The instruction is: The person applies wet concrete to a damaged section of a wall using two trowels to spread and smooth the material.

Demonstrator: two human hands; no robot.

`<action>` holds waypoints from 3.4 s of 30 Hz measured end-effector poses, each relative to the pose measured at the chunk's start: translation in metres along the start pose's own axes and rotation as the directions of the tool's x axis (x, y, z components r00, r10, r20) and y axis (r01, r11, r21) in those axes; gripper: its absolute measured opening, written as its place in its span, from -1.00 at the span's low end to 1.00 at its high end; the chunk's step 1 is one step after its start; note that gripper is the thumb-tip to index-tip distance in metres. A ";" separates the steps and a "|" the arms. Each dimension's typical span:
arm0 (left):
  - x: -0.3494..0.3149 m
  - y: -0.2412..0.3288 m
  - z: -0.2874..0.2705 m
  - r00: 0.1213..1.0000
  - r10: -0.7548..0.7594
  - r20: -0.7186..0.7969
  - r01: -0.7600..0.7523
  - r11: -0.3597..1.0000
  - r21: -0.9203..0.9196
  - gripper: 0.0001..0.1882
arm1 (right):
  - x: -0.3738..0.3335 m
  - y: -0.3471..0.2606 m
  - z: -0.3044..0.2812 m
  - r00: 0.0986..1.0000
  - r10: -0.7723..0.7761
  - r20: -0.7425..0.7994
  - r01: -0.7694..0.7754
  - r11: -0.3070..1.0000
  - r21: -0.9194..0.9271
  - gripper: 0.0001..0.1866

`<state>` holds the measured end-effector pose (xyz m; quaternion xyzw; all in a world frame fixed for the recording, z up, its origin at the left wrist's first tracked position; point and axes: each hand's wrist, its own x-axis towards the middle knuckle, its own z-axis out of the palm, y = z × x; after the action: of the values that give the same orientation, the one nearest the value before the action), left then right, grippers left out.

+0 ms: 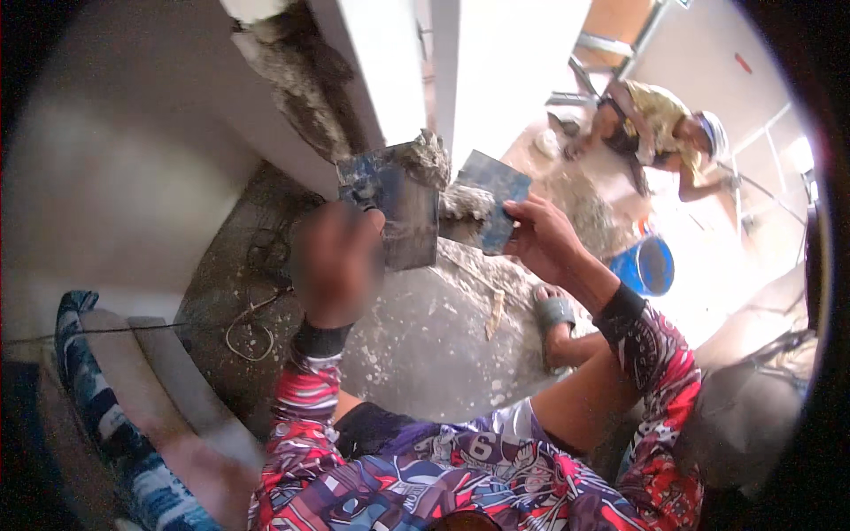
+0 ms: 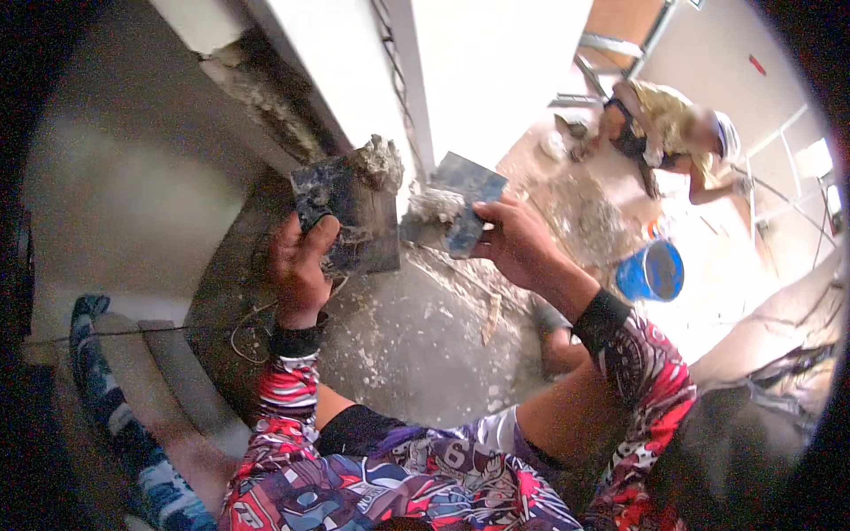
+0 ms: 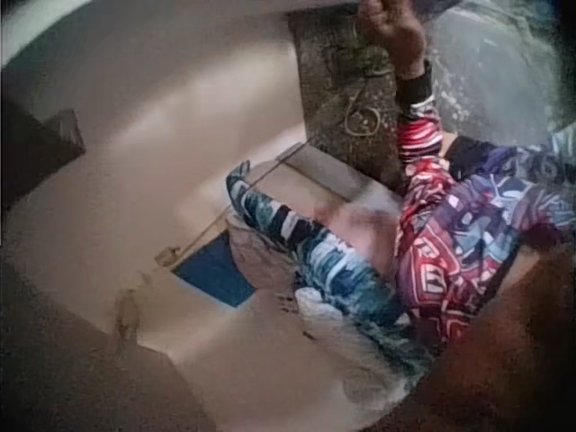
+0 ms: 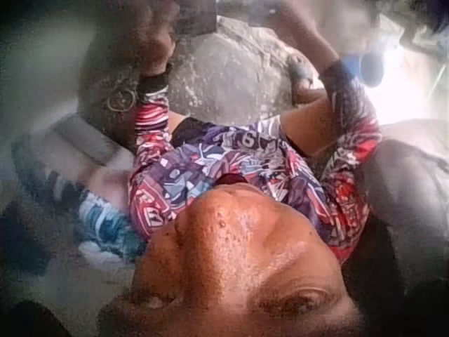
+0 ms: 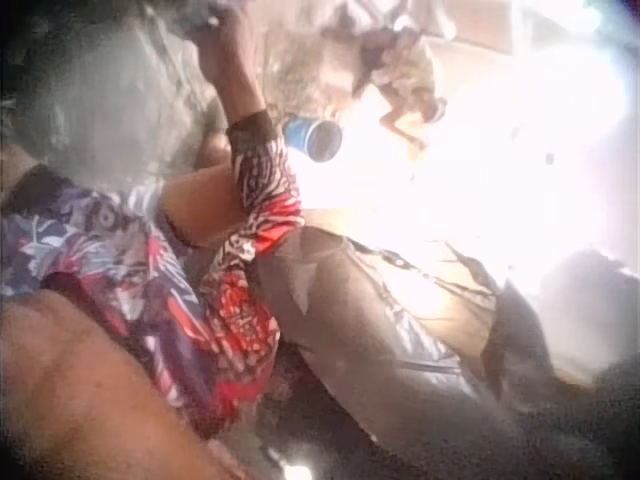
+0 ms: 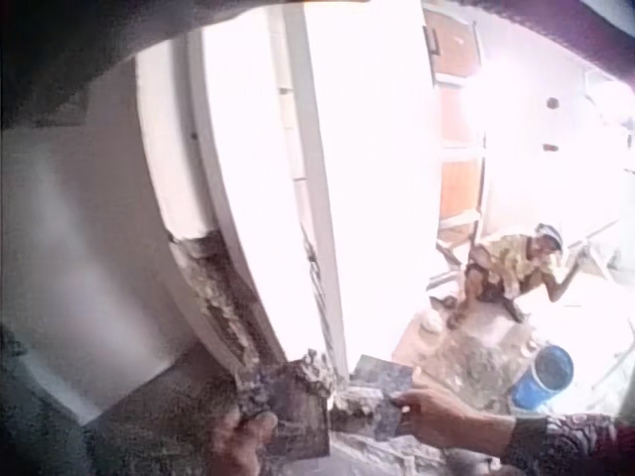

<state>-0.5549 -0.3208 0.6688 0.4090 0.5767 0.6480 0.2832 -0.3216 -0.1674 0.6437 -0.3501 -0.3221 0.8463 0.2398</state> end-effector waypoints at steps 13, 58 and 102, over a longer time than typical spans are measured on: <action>0.059 0.047 0.033 0.427 0.888 -0.172 -0.356 0.340 0.870 -0.97 | -0.007 -0.010 0.010 0.996 -0.046 0.075 0.047 0.999 -0.018 -0.87; 0.030 0.002 0.010 0.730 0.565 -0.384 -0.390 0.806 0.444 -0.83 | -0.008 -0.001 -0.008 0.990 -0.109 0.094 0.115 0.991 -0.068 -0.79; -0.022 -0.021 -0.007 0.981 0.024 -0.193 0.069 0.885 0.461 -0.71 | -0.011 0.008 0.016 0.956 0.015 0.293 0.018 0.994 -0.108 -0.64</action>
<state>-0.5523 -0.3391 0.6435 0.3932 0.7448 0.5240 0.1269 -0.3281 -0.1855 0.6515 -0.2332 -0.4002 0.8697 0.1705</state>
